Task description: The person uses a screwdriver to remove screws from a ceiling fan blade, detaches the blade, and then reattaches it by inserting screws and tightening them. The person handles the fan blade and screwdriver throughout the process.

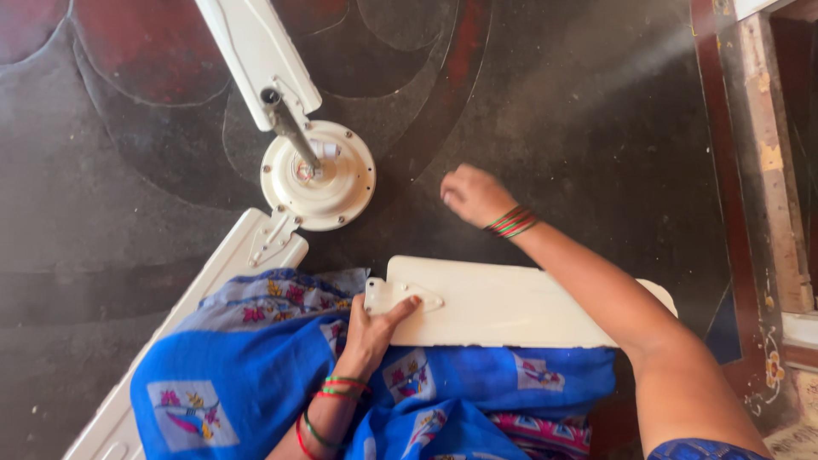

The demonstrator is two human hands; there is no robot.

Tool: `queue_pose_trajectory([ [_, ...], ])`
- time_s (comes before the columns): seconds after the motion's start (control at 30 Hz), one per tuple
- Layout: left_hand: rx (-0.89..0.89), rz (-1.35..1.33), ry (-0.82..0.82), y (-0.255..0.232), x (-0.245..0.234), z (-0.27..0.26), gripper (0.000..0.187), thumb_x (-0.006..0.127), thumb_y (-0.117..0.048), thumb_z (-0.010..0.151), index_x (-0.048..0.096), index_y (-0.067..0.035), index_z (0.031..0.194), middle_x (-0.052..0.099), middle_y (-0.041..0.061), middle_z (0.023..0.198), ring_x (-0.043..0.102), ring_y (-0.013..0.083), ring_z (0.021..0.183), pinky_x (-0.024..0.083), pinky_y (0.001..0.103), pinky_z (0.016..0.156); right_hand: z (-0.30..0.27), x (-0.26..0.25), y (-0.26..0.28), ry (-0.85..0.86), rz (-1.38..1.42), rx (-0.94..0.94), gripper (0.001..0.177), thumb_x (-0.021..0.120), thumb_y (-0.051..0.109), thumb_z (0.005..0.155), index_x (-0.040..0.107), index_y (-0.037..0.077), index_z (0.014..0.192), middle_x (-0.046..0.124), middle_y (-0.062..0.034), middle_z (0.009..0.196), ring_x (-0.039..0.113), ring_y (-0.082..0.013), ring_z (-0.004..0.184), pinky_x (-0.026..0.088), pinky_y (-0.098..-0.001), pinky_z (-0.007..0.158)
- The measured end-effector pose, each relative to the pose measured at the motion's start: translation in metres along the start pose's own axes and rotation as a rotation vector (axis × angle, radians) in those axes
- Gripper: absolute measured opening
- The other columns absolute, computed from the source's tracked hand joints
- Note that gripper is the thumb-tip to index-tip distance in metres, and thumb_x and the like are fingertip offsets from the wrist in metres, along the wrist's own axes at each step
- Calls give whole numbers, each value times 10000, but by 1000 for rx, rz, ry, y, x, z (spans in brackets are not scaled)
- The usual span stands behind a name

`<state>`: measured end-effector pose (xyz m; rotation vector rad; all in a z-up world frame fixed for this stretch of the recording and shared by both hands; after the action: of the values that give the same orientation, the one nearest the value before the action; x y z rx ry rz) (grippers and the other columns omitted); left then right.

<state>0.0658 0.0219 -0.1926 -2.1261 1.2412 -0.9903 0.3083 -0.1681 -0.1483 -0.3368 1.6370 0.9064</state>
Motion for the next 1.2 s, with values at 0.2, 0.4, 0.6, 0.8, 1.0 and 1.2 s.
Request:
queue_pose_trajectory([
  [0.2,33,41,-45,-3,3,1,709,907,-269,721,526,108,1186,740,196,1055,739,209,877,615,327,774,-47,-117,105,-229,155,155,272,652,60,1002,702,66,1269,573,-83,888,588,-177,775,481,-303,712],
  [0.4,149,23,-24,-2,3,-2,719,905,-285,712,520,113,1171,734,194,1057,740,221,888,615,323,787,-114,-143,164,-8,537,593,203,692,64,960,702,16,1157,667,-47,836,565,-111,672,507,-272,629],
  [0.6,211,37,-9,-6,4,-7,716,906,-285,726,515,108,1178,724,187,1072,731,209,904,610,322,794,-164,-144,193,-69,556,285,264,641,-101,861,720,-25,1102,688,-66,1058,728,-146,993,599,-284,923],
  [0.8,317,19,176,-13,1,-11,517,862,-270,789,733,137,1080,774,190,997,721,205,830,579,319,740,-199,-141,213,-425,790,258,230,727,-107,884,655,-44,1093,758,-142,1053,760,-250,1076,598,-327,907],
  [1.0,353,-12,157,-28,4,-22,303,837,-179,799,753,58,967,770,112,887,710,162,741,582,315,686,-189,-121,221,-700,1016,73,422,738,-49,965,550,-26,1342,706,-181,1072,731,-282,1009,612,-386,919],
  [1.2,343,-2,167,-32,5,-24,305,818,-195,818,751,58,975,776,110,886,722,167,743,575,303,692,-176,-105,228,-686,910,6,468,667,-33,1018,461,-12,1438,679,-195,1154,718,-285,1096,613,-408,987],
])
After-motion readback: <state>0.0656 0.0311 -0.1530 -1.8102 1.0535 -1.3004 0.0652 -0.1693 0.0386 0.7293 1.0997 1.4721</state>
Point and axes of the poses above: each hand's wrist, its own z-axis towards the middle knuckle, its own x-axis out of the palm, y = z × x, the point moved 1 cm from there along z, towards the middle knuckle
